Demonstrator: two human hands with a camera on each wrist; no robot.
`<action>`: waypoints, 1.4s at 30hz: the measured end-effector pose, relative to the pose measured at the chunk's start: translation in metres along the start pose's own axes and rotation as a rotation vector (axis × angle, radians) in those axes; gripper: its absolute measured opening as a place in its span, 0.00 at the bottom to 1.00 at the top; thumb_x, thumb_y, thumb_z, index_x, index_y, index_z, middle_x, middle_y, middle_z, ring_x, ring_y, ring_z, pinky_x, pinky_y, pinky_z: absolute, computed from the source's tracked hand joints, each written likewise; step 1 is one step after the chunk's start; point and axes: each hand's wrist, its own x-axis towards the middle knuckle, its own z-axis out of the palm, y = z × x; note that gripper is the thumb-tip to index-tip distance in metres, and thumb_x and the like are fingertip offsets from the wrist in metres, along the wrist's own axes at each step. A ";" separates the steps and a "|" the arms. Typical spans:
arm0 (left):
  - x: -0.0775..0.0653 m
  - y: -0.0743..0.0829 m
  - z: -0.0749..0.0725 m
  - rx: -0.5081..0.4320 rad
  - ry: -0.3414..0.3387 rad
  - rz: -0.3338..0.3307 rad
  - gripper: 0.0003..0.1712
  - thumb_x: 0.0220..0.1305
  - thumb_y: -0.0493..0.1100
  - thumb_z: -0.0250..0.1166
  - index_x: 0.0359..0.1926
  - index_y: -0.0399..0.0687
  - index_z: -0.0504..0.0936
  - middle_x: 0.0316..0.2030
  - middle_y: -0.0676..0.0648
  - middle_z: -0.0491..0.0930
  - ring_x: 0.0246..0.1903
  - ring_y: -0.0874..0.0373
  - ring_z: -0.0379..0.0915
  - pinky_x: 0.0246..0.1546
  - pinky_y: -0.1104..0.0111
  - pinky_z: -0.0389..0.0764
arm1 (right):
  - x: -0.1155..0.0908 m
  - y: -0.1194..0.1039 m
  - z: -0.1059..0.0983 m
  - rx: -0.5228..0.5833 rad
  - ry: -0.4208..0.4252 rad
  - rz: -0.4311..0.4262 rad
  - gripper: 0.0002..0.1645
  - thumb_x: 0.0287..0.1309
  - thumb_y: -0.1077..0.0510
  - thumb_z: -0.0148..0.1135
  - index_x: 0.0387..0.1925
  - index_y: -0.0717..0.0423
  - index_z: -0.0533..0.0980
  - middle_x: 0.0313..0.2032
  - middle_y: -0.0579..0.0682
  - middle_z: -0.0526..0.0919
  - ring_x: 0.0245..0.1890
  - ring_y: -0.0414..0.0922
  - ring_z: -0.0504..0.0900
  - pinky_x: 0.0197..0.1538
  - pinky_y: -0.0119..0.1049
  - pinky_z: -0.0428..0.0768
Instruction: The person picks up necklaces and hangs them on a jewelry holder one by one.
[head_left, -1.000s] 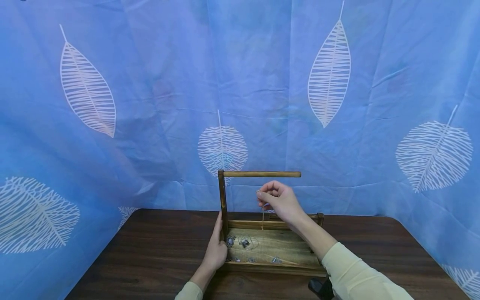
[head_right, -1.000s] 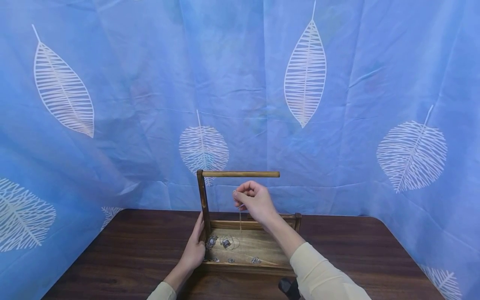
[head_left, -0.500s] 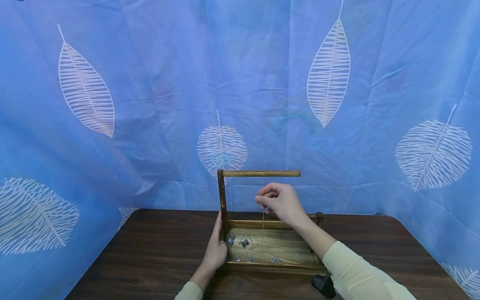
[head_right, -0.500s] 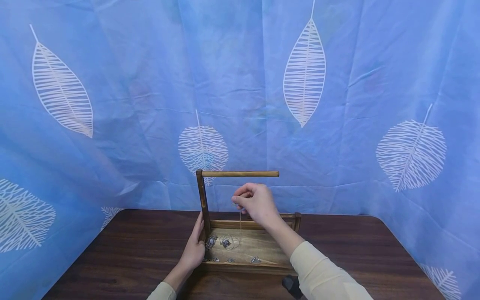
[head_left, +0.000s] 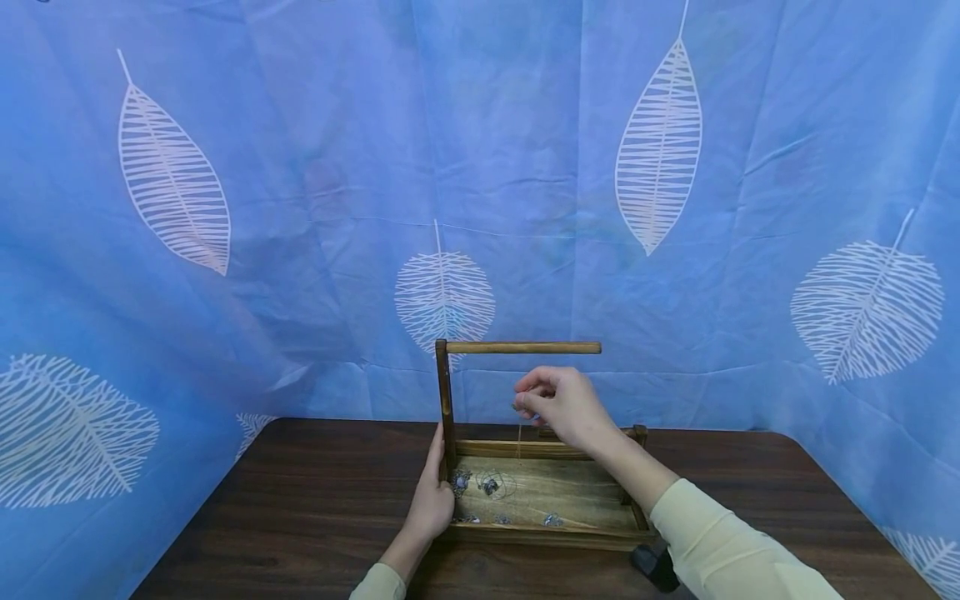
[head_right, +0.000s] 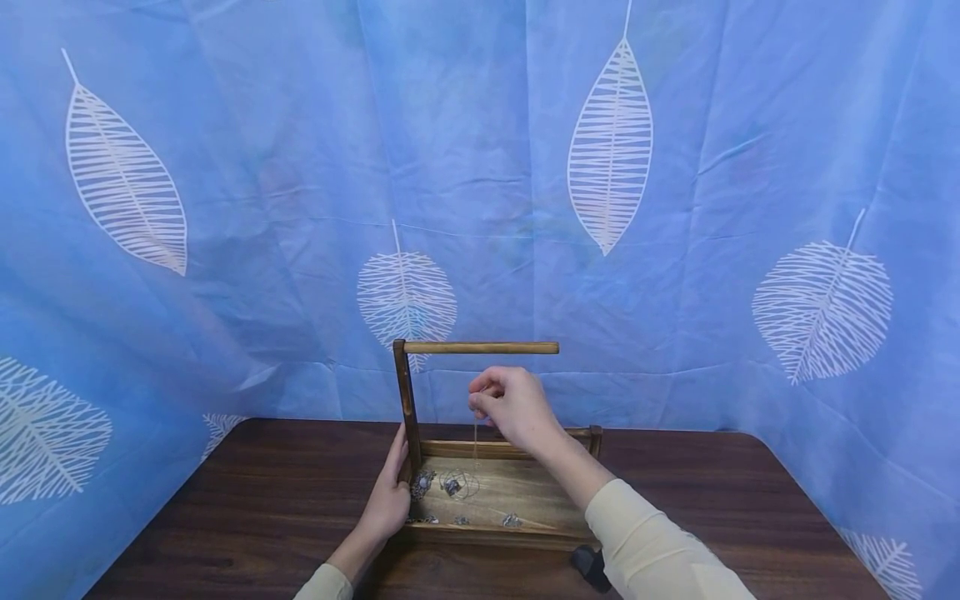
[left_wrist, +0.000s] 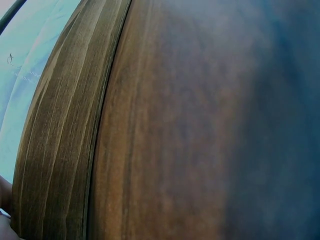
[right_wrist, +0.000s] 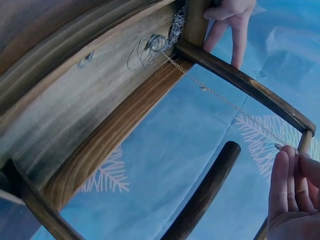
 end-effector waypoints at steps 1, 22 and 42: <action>0.000 0.000 0.000 0.000 0.000 -0.002 0.56 0.59 0.16 0.37 0.82 0.61 0.39 0.78 0.35 0.42 0.75 0.34 0.38 0.57 0.43 0.62 | 0.000 0.000 0.000 -0.034 0.000 -0.019 0.05 0.63 0.66 0.66 0.39 0.58 0.84 0.28 0.49 0.86 0.29 0.50 0.85 0.33 0.39 0.84; 0.002 -0.003 0.001 -0.007 -0.015 -0.029 0.56 0.59 0.16 0.36 0.82 0.64 0.37 0.79 0.38 0.40 0.75 0.35 0.37 0.60 0.42 0.60 | -0.002 0.003 -0.006 -0.479 -0.065 -0.303 0.12 0.68 0.67 0.59 0.45 0.53 0.84 0.38 0.46 0.87 0.35 0.38 0.83 0.36 0.35 0.80; 0.000 -0.002 0.001 -0.014 -0.007 -0.018 0.57 0.59 0.16 0.36 0.81 0.66 0.36 0.79 0.37 0.40 0.75 0.35 0.38 0.60 0.41 0.61 | 0.000 -0.003 -0.015 -0.467 -0.159 -0.202 0.14 0.72 0.66 0.54 0.52 0.54 0.80 0.39 0.45 0.82 0.31 0.39 0.77 0.36 0.40 0.77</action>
